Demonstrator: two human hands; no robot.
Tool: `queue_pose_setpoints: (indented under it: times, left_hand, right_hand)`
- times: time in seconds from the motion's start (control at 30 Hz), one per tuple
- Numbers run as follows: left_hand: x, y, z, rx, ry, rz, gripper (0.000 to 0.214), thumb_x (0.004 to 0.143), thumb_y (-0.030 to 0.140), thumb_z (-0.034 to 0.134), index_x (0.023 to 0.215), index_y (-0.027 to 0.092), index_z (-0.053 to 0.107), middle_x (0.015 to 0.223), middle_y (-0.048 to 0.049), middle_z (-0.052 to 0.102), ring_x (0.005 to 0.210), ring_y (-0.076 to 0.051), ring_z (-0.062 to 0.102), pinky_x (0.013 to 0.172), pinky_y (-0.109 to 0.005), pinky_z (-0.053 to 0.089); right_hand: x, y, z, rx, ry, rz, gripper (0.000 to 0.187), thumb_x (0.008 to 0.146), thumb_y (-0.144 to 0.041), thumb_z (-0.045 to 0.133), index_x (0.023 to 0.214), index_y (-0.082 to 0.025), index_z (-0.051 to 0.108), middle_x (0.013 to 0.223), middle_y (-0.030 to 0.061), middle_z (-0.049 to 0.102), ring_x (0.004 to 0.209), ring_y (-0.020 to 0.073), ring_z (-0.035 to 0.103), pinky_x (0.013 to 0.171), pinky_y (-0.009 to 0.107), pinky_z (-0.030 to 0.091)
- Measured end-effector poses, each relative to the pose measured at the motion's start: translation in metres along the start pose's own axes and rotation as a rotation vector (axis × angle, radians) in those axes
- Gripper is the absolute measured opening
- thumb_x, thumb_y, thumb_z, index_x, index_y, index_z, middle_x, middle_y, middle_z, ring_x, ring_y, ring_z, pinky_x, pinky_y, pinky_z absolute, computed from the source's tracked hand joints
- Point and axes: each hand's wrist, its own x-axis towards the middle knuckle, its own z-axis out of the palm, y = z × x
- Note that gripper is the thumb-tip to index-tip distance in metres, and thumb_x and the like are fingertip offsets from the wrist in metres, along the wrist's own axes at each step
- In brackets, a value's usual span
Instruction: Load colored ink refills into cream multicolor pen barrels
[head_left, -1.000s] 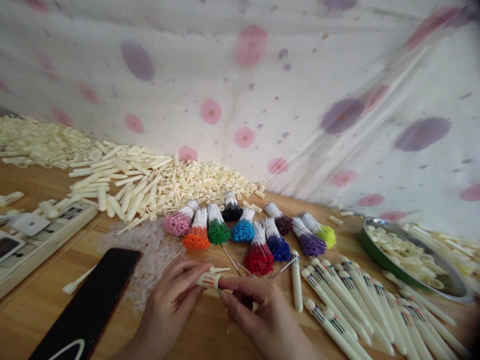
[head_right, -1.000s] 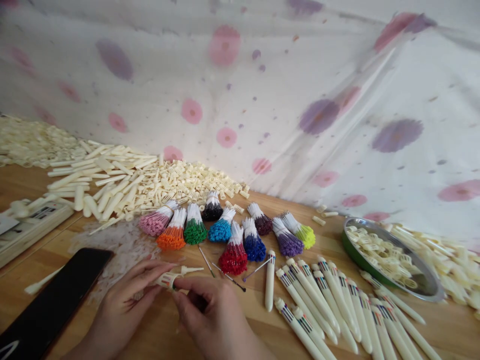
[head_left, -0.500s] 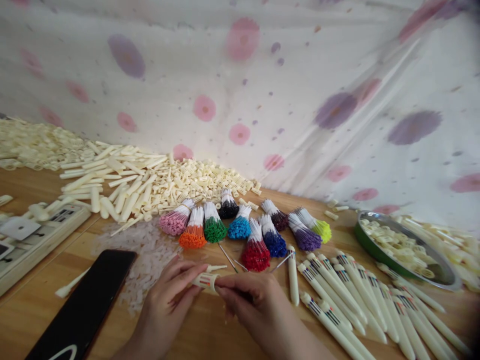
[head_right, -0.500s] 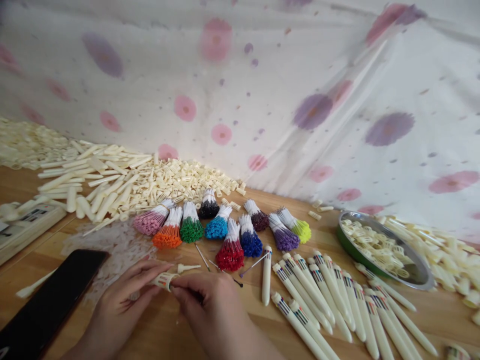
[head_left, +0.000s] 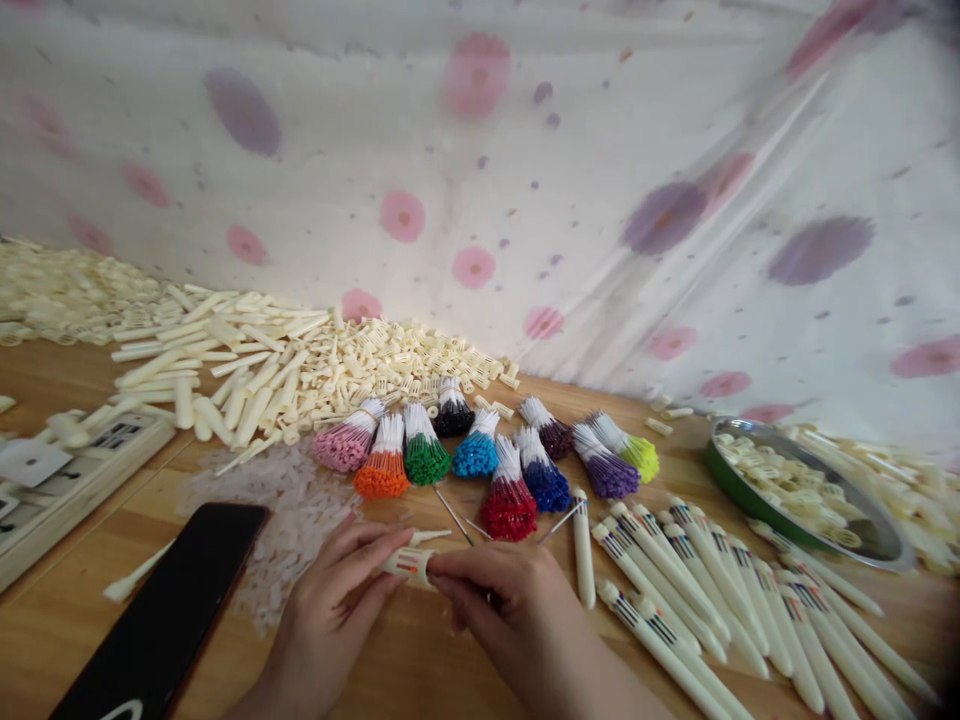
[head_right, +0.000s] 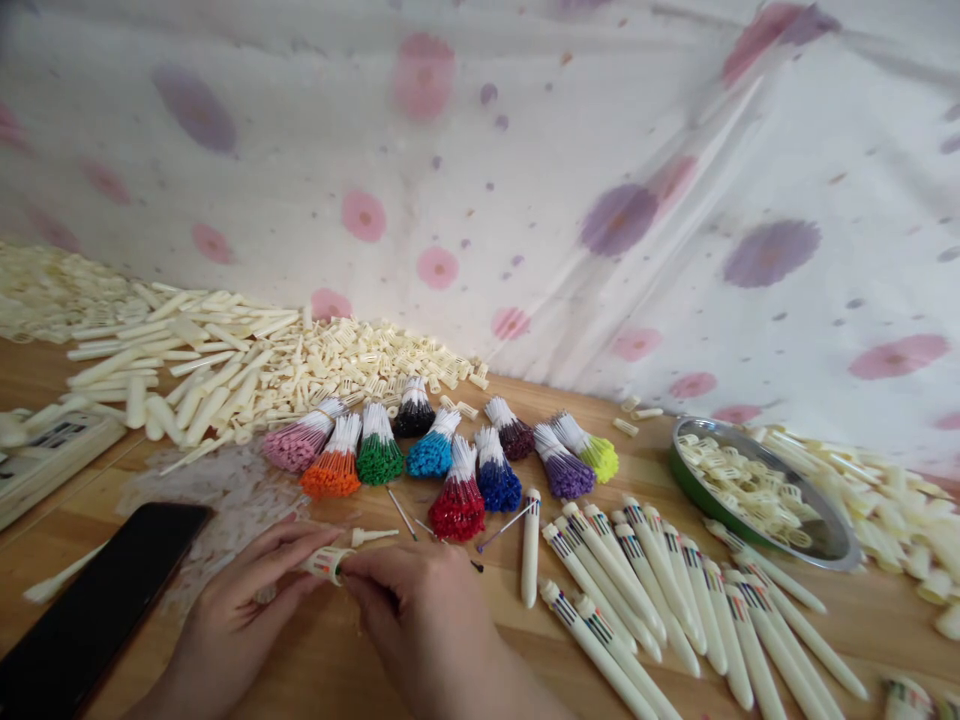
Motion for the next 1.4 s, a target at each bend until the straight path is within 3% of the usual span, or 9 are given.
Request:
queue_pose_setpoints:
  times: [0.27, 0.5, 0.73, 0.83, 1.03, 1.13, 1.27, 1.4]
  left_hand:
    - [-0.002, -0.002, -0.001, -0.127, -0.075, -0.140, 0.032, 0.076, 0.016, 0.058, 0.102, 0.032, 0.068, 0.095, 0.0009, 0.071, 0.088, -0.016, 0.068, 0.075, -0.023, 0.056]
    - [0.003, -0.001, -0.004, -0.037, -0.015, 0.044, 0.029, 0.077, 0.018, 0.060, 0.103, 0.031, 0.068, 0.092, 0.0012, 0.072, 0.083, -0.015, 0.068, 0.077, -0.023, 0.055]
    - [0.002, -0.003, -0.004, 0.073, -0.019, 0.185, 0.029, 0.079, 0.018, 0.057, 0.105, 0.028, 0.067, 0.094, -0.0006, 0.070, 0.088, -0.016, 0.067, 0.085, -0.028, 0.052]
    - [-0.001, -0.003, -0.003, 0.048, -0.020, 0.148, 0.031, 0.077, 0.016, 0.058, 0.104, 0.029, 0.067, 0.092, -0.0001, 0.070, 0.087, -0.015, 0.067, 0.082, -0.025, 0.053]
    - [-0.005, -0.003, 0.004, -0.112, -0.075, -0.100, 0.034, 0.071, 0.015, 0.064, 0.097, 0.036, 0.070, 0.091, 0.0027, 0.072, 0.085, -0.015, 0.068, 0.075, -0.021, 0.055]
    - [-0.004, -0.001, 0.006, -0.169, -0.082, -0.159, 0.034, 0.068, 0.014, 0.065, 0.093, 0.036, 0.072, 0.089, 0.0023, 0.073, 0.083, -0.016, 0.069, 0.071, -0.020, 0.056]
    - [0.000, 0.001, 0.002, -0.122, -0.046, -0.095, 0.035, 0.071, 0.013, 0.061, 0.097, 0.035, 0.071, 0.090, 0.0013, 0.072, 0.083, -0.016, 0.069, 0.072, -0.023, 0.056]
    - [0.003, 0.001, -0.003, -0.015, -0.018, 0.017, 0.036, 0.075, 0.015, 0.058, 0.104, 0.034, 0.067, 0.092, 0.0015, 0.072, 0.084, -0.015, 0.068, 0.079, -0.026, 0.054]
  right_hand:
    - [-0.002, -0.007, -0.012, -0.196, -0.068, -0.159, 0.027, 0.090, -0.017, 0.042, 0.089, -0.019, 0.069, 0.061, 0.0016, 0.062, 0.053, 0.0114, 0.054, 0.051, 0.021, 0.036]
    - [-0.001, -0.006, -0.011, -0.070, -0.020, -0.140, 0.020, 0.087, -0.018, 0.050, 0.088, -0.018, 0.070, 0.062, 0.0010, 0.064, 0.055, 0.0107, 0.056, 0.054, 0.019, 0.039]
    - [-0.001, -0.006, -0.012, -0.236, -0.103, -0.110, 0.018, 0.078, -0.008, 0.057, 0.066, -0.020, 0.066, 0.057, -0.0024, 0.062, 0.049, 0.0088, 0.050, 0.049, 0.019, 0.033]
    - [-0.002, -0.007, -0.014, -0.334, -0.097, -0.161, 0.021, 0.082, -0.011, 0.052, 0.065, -0.020, 0.063, 0.055, -0.0023, 0.060, 0.048, 0.0092, 0.048, 0.048, 0.021, 0.030]
    - [-0.002, -0.009, -0.023, -0.437, -0.099, -0.314, 0.019, 0.083, -0.009, 0.047, 0.073, -0.019, 0.060, 0.058, -0.0028, 0.057, 0.049, 0.0090, 0.047, 0.046, 0.021, 0.027]
    - [-0.002, -0.008, -0.023, -0.452, -0.114, -0.326, 0.018, 0.082, -0.008, 0.048, 0.075, -0.018, 0.060, 0.058, -0.0033, 0.057, 0.048, 0.0088, 0.046, 0.045, 0.021, 0.026]
    - [-0.004, -0.007, -0.015, -0.424, -0.067, -0.270, 0.018, 0.082, -0.009, 0.048, 0.077, -0.019, 0.063, 0.059, -0.0021, 0.059, 0.052, 0.0101, 0.051, 0.048, 0.022, 0.028]
    - [-0.006, -0.006, -0.009, -0.259, 0.006, -0.195, 0.023, 0.085, -0.012, 0.045, 0.075, -0.020, 0.065, 0.056, -0.0018, 0.057, 0.051, 0.0096, 0.050, 0.048, 0.020, 0.029]
